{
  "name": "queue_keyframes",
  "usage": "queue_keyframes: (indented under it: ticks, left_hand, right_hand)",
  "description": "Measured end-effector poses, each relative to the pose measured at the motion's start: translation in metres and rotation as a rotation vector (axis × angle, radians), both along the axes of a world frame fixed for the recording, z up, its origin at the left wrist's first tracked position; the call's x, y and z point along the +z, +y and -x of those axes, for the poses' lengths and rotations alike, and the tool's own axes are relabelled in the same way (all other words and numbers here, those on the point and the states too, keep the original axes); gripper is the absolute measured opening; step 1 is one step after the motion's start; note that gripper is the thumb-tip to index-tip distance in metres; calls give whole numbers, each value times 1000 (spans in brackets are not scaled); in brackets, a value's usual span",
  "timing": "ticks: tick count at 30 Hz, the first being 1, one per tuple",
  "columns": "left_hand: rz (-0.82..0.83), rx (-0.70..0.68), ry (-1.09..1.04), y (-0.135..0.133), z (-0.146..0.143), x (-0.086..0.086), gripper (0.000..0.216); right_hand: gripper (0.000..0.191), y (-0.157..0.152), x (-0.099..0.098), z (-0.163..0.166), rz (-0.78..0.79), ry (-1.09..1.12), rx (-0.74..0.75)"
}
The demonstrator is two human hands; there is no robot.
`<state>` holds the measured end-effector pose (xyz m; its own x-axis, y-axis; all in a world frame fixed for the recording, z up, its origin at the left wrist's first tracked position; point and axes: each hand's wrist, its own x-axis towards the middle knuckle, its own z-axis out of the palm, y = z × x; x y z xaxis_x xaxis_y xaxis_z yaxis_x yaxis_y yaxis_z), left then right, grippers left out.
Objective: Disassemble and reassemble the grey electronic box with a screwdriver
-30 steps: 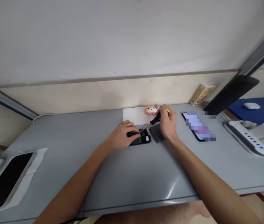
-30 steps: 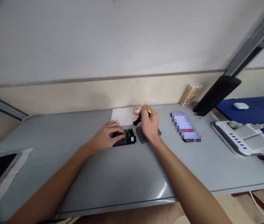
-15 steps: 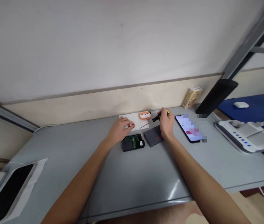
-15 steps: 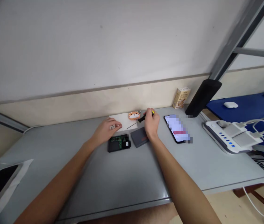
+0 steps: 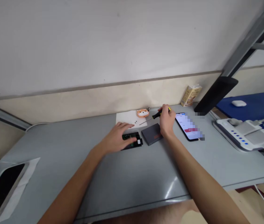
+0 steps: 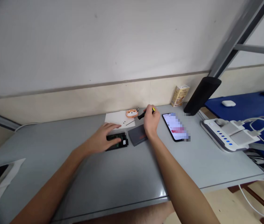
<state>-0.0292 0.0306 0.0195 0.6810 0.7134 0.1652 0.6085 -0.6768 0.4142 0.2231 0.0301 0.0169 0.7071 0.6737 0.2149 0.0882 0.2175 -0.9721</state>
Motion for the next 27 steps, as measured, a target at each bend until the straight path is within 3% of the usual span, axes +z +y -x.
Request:
queue_keyframes:
  ticks: [2,8,18,22,25,27]
  left_hand:
    - [38,-36,10,-17,1,-5,69]
    - [-5,27,-89,-25,-7,-19,65]
    - [-19,102,-376,-32,-6,-9,62]
    - [-152,-96,-284,-44,-9,-3,57]
    - [-218,-294,-127,-55,-15,-6,52]
    - [-233,-350,-52,-62,-19,-11,52]
  right_hand:
    - [31,-3,4,2,-11,-55,-4]
    - [29,-7,3,12,10,-76,-2]
    - [26,5,-13,1,47,161,-155]
    - [29,7,-15,0,85,174,-211]
    - [28,5,-14,4,66,179,-246]
    - [27,4,-12,8,56,175,-248]
